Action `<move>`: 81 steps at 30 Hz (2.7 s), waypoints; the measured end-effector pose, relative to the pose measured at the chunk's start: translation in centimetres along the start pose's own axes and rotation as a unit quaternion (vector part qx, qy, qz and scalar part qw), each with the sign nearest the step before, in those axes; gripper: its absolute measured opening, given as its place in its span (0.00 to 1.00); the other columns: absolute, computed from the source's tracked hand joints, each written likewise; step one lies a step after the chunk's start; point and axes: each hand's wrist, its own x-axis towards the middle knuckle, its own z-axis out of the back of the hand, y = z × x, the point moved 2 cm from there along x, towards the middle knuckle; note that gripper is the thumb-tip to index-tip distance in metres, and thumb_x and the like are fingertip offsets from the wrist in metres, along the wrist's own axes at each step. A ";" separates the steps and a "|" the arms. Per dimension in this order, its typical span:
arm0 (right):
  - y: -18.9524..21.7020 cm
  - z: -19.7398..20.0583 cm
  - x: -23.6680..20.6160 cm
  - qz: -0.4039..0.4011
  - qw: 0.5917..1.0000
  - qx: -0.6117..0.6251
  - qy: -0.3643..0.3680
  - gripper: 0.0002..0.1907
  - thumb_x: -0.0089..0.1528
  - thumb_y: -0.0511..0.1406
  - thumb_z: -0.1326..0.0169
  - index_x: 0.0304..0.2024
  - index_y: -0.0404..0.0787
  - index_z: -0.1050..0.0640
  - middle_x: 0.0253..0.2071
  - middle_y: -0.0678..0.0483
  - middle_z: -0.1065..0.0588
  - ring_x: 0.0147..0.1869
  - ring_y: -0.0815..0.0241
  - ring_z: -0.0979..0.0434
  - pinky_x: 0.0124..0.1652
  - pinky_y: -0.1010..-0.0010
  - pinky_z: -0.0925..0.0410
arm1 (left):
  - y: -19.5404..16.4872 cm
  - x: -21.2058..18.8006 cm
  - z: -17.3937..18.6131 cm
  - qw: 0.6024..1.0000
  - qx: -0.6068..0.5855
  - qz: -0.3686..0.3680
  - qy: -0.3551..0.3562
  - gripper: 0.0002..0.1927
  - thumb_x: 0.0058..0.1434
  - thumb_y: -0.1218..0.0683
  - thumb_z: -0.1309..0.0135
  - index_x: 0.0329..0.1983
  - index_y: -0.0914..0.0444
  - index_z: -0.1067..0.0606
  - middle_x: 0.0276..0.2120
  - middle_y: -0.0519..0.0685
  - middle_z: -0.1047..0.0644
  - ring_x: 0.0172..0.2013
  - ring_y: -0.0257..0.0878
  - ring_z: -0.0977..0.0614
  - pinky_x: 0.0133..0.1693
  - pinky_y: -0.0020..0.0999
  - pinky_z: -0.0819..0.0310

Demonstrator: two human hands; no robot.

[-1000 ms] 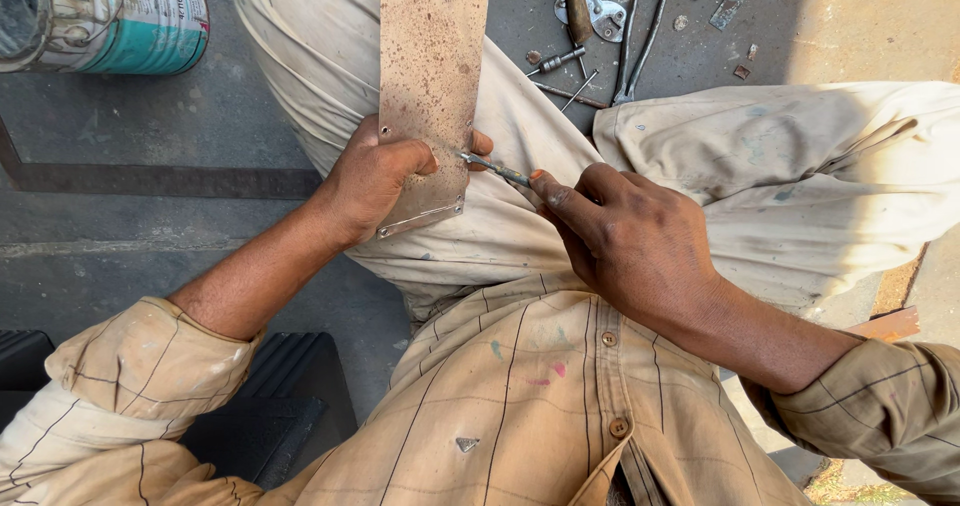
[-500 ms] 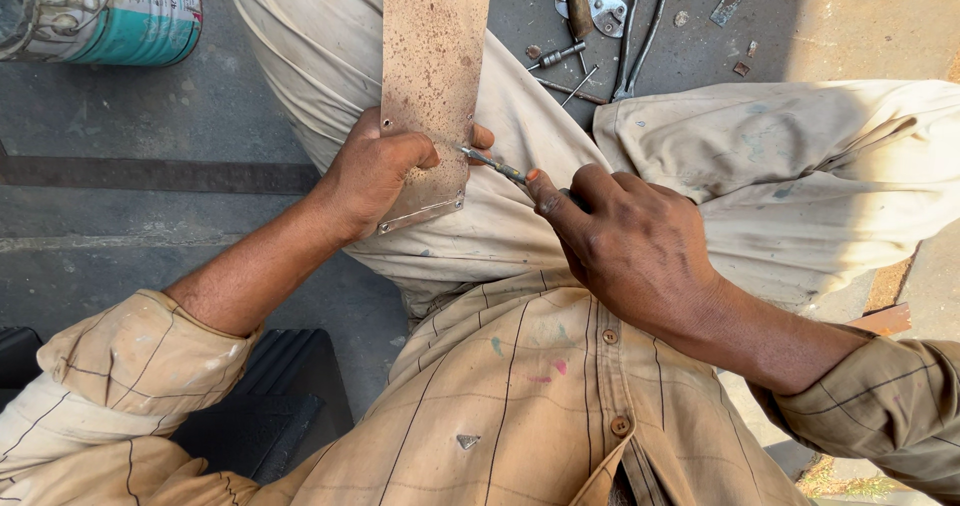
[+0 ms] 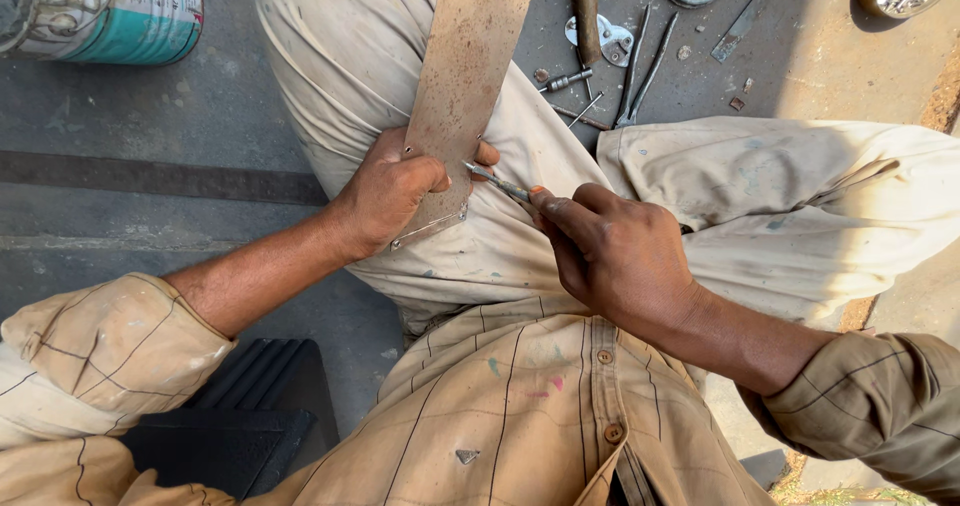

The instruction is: The person sits on the ground and uses a screwdriver to fasten screws into a rectangular metal plate. They then attach a lock mechanism to the plate and place the assembly into a bucket.

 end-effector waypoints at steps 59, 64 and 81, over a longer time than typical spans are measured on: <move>2.6 0.4 -2.1 0.082 0.991 -0.089 -0.057 0.12 0.67 0.38 0.46 0.50 0.39 0.20 0.27 0.53 0.27 0.26 0.57 0.28 0.26 0.65 0.34 | 0.4 -1.6 -0.8 0.998 0.015 -0.058 -0.012 0.26 0.53 0.63 0.62 0.52 0.73 0.24 0.46 0.56 0.18 0.48 0.40 0.17 0.54 0.35 0.21; -0.5 -0.7 1.5 -0.275 0.899 0.328 0.093 0.13 0.67 0.38 0.45 0.43 0.33 0.20 0.23 0.54 0.29 0.18 0.65 0.40 0.19 0.70 0.45 | 0.8 -1.4 -0.1 0.997 0.015 -0.074 -0.019 0.25 0.53 0.63 0.62 0.53 0.73 0.25 0.46 0.56 0.20 0.48 0.41 0.17 0.54 0.35 0.21; 0.5 0.1 -0.9 -0.012 0.999 0.019 0.035 0.12 0.68 0.38 0.47 0.51 0.42 0.20 0.26 0.55 0.26 0.24 0.65 0.32 0.22 0.70 0.38 | 0.3 -1.5 -1.4 0.998 -0.008 -0.050 -0.028 0.26 0.53 0.62 0.63 0.53 0.74 0.24 0.48 0.56 0.18 0.48 0.41 0.17 0.53 0.34 0.21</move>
